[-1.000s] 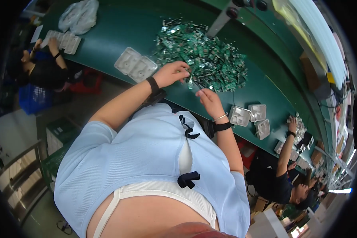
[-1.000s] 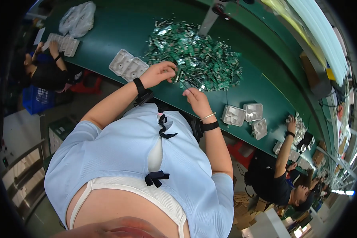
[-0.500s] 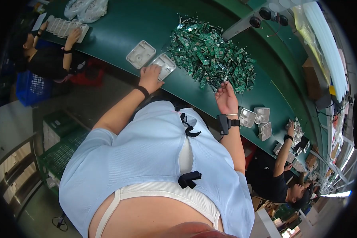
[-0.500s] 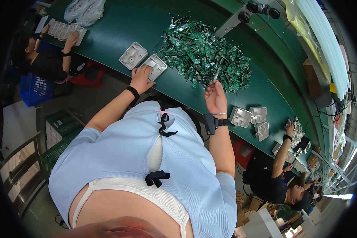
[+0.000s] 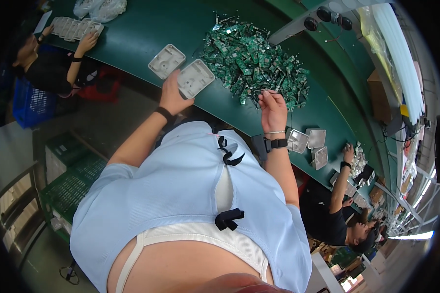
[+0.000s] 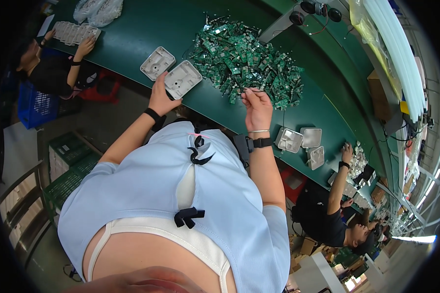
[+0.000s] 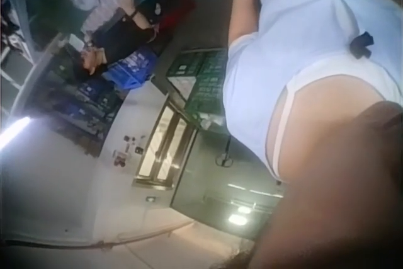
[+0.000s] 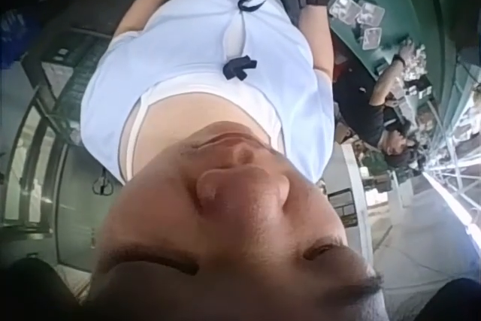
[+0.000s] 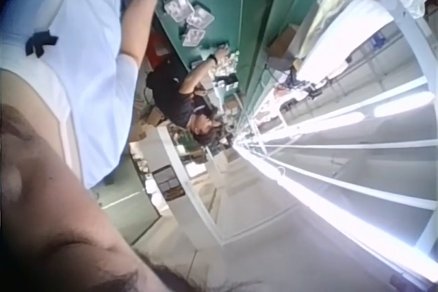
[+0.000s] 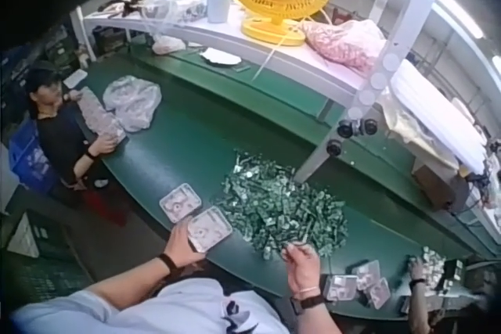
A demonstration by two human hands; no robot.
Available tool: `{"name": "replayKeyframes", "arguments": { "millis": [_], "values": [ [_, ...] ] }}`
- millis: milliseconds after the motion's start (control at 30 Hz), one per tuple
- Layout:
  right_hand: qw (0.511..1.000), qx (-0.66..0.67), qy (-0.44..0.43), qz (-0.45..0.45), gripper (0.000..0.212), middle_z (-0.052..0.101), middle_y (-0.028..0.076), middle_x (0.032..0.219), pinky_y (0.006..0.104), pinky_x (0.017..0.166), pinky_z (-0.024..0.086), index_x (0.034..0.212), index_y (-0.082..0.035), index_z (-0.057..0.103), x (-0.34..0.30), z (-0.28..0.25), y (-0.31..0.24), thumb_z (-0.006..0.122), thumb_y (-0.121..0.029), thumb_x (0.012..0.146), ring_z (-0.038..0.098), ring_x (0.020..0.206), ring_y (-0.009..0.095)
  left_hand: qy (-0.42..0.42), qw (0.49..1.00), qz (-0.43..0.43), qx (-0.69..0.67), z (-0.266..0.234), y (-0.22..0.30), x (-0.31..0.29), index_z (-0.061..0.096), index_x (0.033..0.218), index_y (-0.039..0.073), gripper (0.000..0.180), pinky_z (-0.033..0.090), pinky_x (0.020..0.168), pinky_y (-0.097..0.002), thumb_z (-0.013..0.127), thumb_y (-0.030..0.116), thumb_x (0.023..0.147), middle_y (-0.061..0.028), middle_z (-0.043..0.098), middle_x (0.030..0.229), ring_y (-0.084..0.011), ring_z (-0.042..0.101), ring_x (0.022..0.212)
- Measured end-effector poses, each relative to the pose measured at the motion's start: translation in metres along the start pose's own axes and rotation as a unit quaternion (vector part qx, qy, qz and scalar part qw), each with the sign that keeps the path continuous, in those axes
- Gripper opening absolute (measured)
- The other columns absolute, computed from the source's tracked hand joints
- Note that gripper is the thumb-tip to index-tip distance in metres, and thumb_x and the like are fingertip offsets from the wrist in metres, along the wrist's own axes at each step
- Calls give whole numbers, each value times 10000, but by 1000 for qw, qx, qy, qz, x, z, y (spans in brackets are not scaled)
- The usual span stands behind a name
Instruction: The person picks up a plastic housing and a circuit board, fits the board into the housing, and then places the assembled unit into a tray. This process is repeated for several units, handling one housing and one circuit board at a time.
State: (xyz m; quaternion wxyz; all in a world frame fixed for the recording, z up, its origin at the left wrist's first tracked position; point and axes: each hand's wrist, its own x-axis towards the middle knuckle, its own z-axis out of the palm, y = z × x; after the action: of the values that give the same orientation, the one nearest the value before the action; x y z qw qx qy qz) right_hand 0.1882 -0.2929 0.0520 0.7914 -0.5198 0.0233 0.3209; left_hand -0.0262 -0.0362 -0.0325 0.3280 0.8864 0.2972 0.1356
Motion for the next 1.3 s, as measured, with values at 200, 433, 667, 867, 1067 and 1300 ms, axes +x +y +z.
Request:
{"name": "replayKeyframes", "arguments": {
  "millis": [200,433,667,867,1067,1300],
  "values": [
    [973,-176,-59,-136,90,761,87,1033,260,806,555,1024,-4,729,-22,51,-31,714,4,935,707,881,159,7,984,87,-156,-53,79,18,302,1513,16,1065,371,1155,-437,859,177,620,-213,471,1433,-372,442,1376],
    [827,-411,-145,-357,108,770,97,1011,284,847,528,976,10,741,-32,84,-51,748,34,871,699,924,173,-50,972,138,-183,-76,148,35,350,1480,24,1009,353,1159,-468,837,152,606,-233,439,1461,-433,420,1373],
    [790,-461,-144,-378,130,768,78,945,309,799,522,939,-21,752,-26,85,-51,761,36,821,692,874,214,-37,965,195,-174,-75,166,37,356,1476,42,990,330,1174,-471,814,155,605,-214,425,1474,-420,412,1380],
    [750,-480,-158,-427,104,761,68,931,335,754,508,889,-48,737,-25,92,-54,771,1,804,675,822,250,-34,960,211,-183,-72,172,39,357,1468,48,971,343,1166,-471,802,138,610,-210,417,1475,-419,411,1382],
    [657,-569,-138,-475,118,758,79,922,324,754,527,897,-15,734,-29,98,-63,776,29,796,685,809,229,-35,954,208,-212,-75,175,41,350,1463,61,953,429,1100,-451,786,112,617,-206,408,1471,-409,460,1342],
    [761,-452,-157,-437,117,742,85,884,299,677,532,910,-12,731,-24,98,-49,782,13,808,681,746,209,-50,947,200,-248,-75,174,40,314,1480,102,969,509,995,-428,768,94,624,-184,370,1492,-411,501,1299]
  ]
}}
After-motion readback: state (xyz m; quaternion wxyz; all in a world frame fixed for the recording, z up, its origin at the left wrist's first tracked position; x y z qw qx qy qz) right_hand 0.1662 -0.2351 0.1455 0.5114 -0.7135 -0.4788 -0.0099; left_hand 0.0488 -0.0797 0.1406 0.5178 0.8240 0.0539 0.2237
